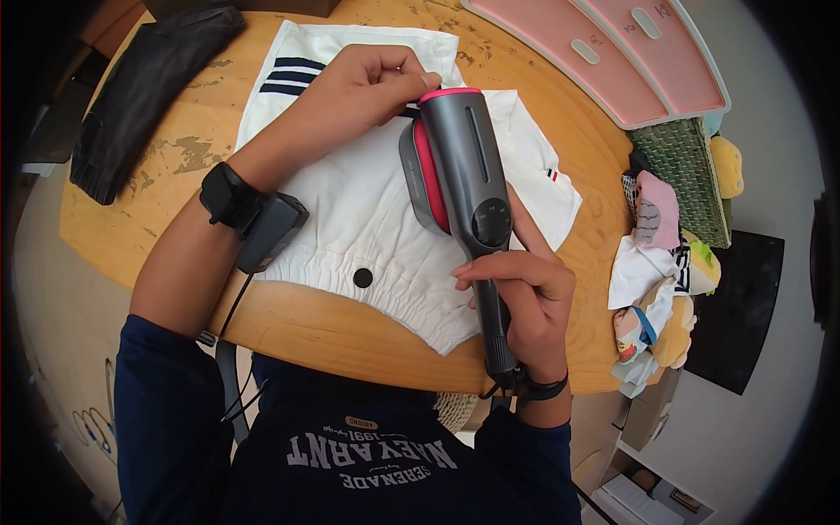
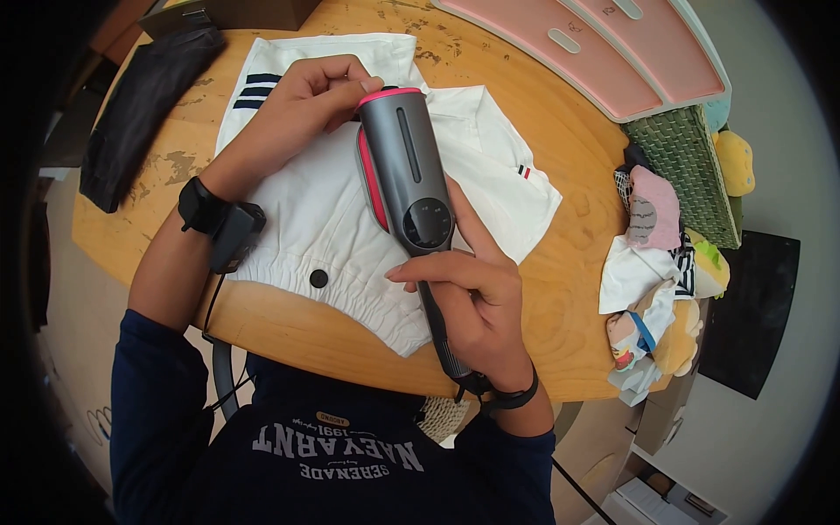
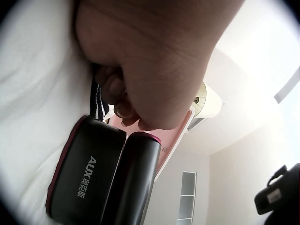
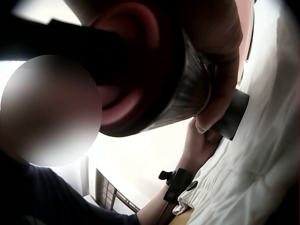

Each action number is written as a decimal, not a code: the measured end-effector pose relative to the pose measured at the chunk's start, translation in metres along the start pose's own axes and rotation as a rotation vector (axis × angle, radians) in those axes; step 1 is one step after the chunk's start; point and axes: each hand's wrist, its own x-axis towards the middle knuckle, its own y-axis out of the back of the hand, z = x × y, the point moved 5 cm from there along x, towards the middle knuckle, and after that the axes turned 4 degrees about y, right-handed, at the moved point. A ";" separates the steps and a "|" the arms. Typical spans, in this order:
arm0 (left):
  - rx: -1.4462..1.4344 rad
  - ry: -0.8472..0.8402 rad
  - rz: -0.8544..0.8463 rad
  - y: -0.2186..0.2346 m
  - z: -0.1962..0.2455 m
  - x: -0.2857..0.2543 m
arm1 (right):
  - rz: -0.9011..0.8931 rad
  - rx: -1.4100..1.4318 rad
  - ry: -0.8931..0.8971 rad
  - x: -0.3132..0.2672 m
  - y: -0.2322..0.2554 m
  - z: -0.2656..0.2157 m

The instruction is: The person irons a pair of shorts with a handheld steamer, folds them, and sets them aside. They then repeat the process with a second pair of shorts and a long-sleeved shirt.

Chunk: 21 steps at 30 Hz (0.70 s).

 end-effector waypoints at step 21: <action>0.178 -0.063 -0.063 -0.006 0.001 -0.002 | 0.128 -0.018 -0.038 0.015 -0.005 0.001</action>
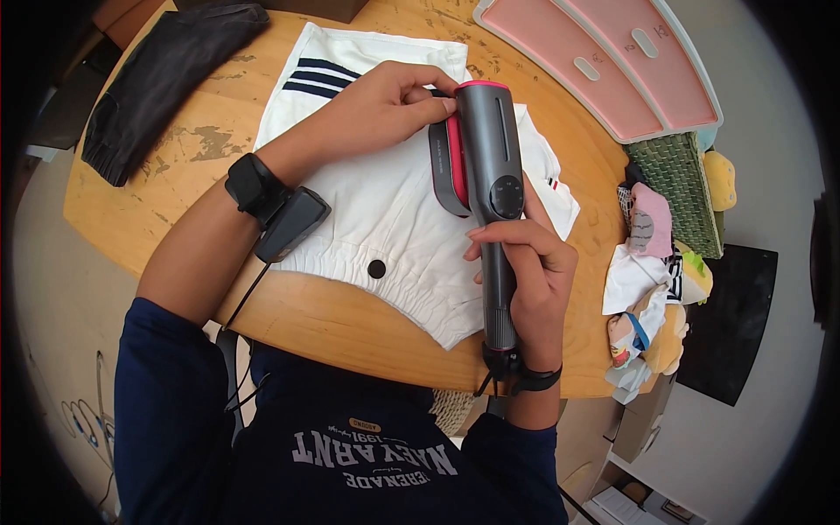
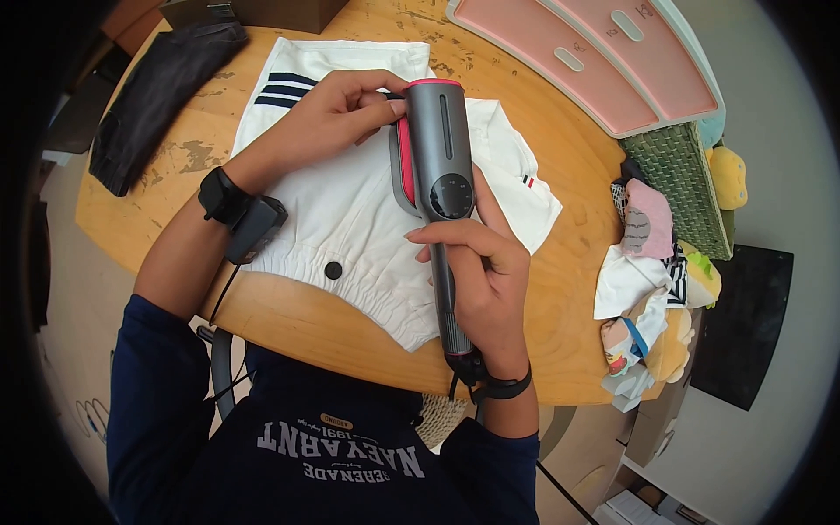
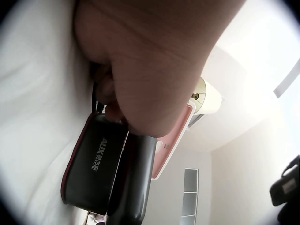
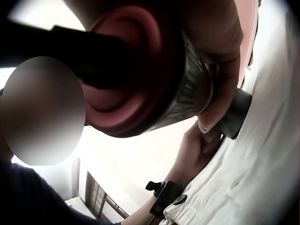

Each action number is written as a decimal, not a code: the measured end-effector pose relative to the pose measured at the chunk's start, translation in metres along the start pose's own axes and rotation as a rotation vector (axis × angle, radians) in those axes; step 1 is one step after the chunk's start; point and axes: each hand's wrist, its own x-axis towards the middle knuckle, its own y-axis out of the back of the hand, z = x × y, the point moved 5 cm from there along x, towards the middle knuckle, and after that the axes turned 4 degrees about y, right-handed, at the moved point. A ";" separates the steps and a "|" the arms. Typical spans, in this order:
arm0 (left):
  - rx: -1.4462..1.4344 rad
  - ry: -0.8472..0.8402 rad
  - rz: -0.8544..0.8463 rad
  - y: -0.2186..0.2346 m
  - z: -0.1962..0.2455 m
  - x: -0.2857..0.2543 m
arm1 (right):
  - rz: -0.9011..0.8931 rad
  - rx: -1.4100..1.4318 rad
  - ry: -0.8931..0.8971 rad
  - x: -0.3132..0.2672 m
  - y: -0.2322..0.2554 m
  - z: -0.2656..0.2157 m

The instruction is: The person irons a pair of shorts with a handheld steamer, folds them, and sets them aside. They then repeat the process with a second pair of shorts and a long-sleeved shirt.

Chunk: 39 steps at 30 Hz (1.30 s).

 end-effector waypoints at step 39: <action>0.027 -0.005 -0.053 -0.003 0.002 -0.001 | 0.201 -0.040 0.000 0.057 0.024 0.014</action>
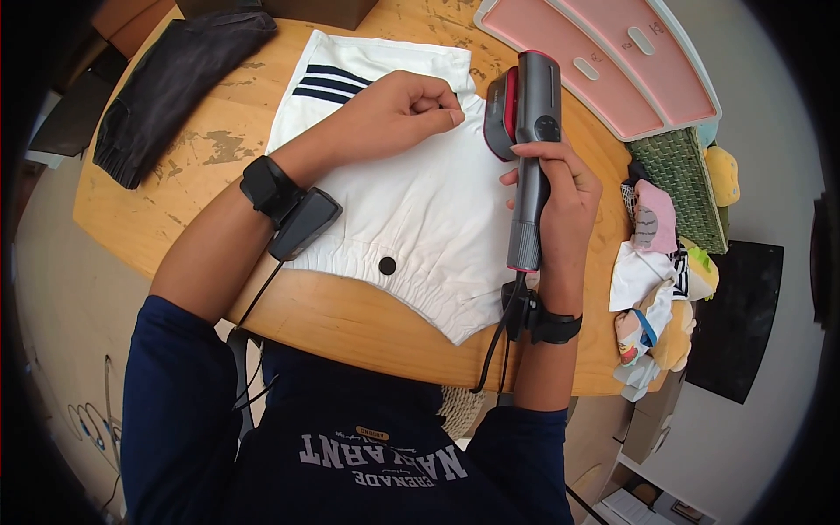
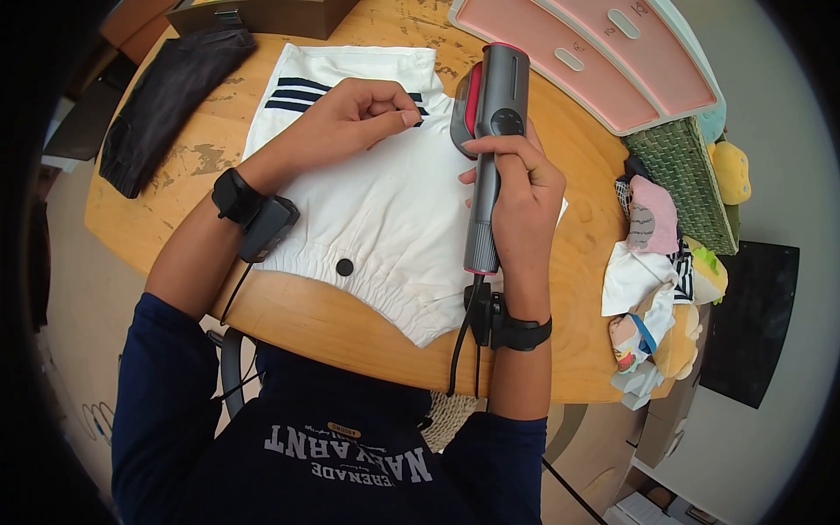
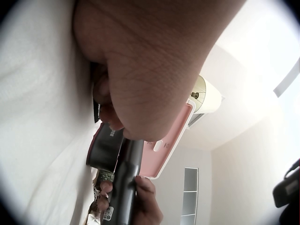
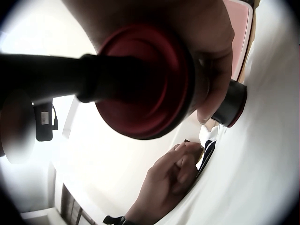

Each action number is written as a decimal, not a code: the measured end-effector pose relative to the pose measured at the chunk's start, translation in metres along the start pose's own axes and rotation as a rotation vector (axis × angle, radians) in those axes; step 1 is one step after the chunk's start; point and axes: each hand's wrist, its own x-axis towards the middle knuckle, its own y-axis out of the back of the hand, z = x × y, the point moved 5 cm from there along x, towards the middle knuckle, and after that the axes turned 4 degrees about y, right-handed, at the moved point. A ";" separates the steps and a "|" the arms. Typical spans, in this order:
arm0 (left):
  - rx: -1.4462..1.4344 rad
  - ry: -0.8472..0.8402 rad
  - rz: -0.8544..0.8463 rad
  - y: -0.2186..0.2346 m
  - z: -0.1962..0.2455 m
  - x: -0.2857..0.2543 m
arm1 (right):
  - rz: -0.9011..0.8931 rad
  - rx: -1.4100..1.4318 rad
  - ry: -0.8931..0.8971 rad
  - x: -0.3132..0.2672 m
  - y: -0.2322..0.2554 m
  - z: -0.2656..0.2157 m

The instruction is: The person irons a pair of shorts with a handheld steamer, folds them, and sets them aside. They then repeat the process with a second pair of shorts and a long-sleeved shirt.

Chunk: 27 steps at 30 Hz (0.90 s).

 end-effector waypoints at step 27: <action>-0.069 -0.005 0.073 0.003 -0.002 0.000 | -0.069 0.096 0.036 -0.043 -0.023 -0.006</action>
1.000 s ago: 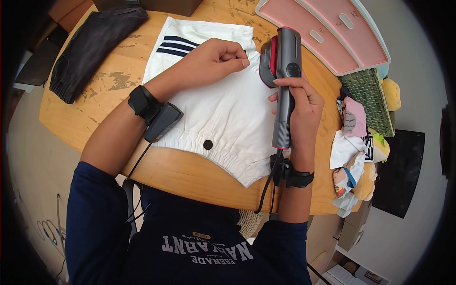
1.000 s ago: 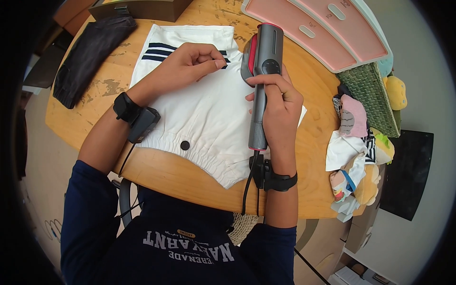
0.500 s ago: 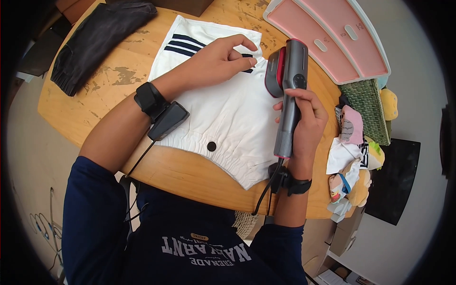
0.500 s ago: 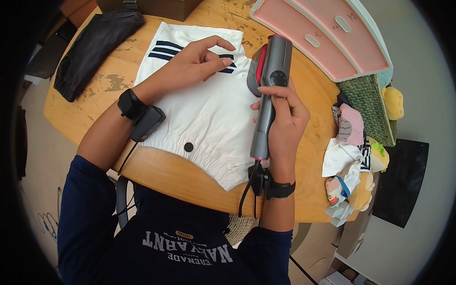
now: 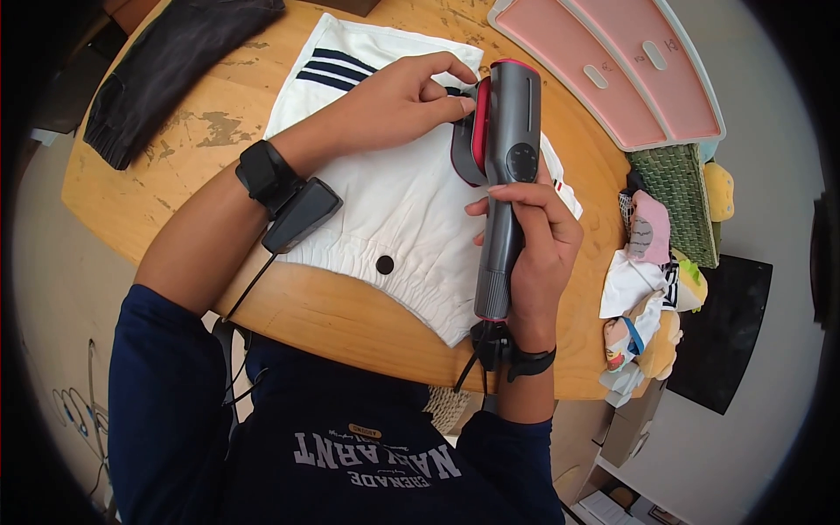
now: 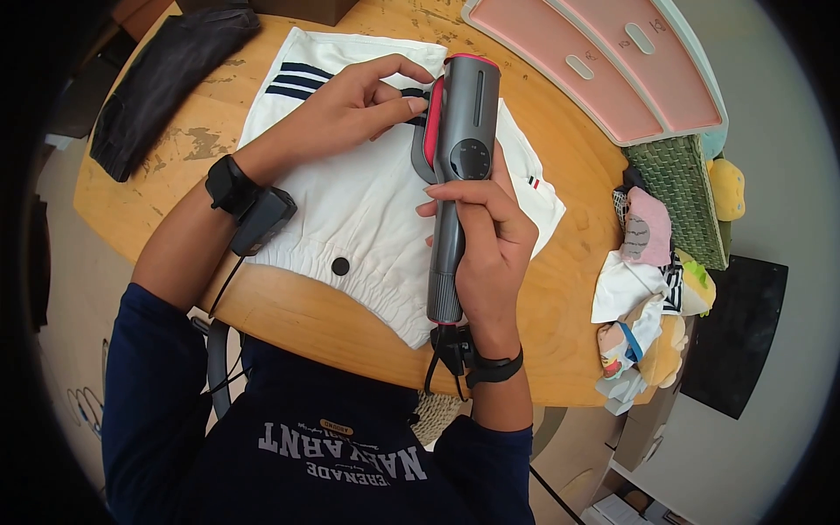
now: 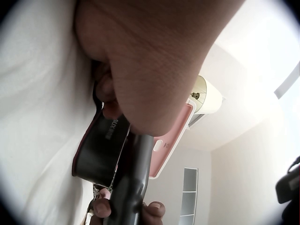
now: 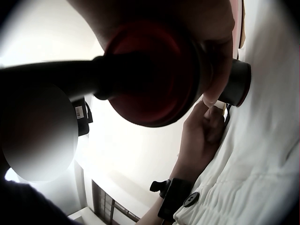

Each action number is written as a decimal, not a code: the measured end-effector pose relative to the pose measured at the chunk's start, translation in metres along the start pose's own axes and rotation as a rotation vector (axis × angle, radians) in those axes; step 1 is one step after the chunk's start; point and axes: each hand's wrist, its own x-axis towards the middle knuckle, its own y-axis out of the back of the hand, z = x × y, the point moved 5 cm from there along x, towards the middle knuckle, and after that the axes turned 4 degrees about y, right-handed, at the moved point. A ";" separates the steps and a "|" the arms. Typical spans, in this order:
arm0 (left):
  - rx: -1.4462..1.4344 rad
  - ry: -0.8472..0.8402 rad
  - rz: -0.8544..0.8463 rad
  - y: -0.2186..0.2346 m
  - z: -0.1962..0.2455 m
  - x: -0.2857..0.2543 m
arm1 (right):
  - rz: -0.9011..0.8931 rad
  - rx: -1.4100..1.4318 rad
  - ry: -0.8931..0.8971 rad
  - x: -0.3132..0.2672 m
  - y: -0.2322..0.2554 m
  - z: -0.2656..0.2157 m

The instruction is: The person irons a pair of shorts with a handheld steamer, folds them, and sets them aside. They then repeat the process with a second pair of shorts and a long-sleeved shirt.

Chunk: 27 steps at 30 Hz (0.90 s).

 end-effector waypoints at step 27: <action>-0.041 0.003 -0.018 0.001 -0.001 0.001 | 0.080 0.045 0.035 0.064 -0.024 0.010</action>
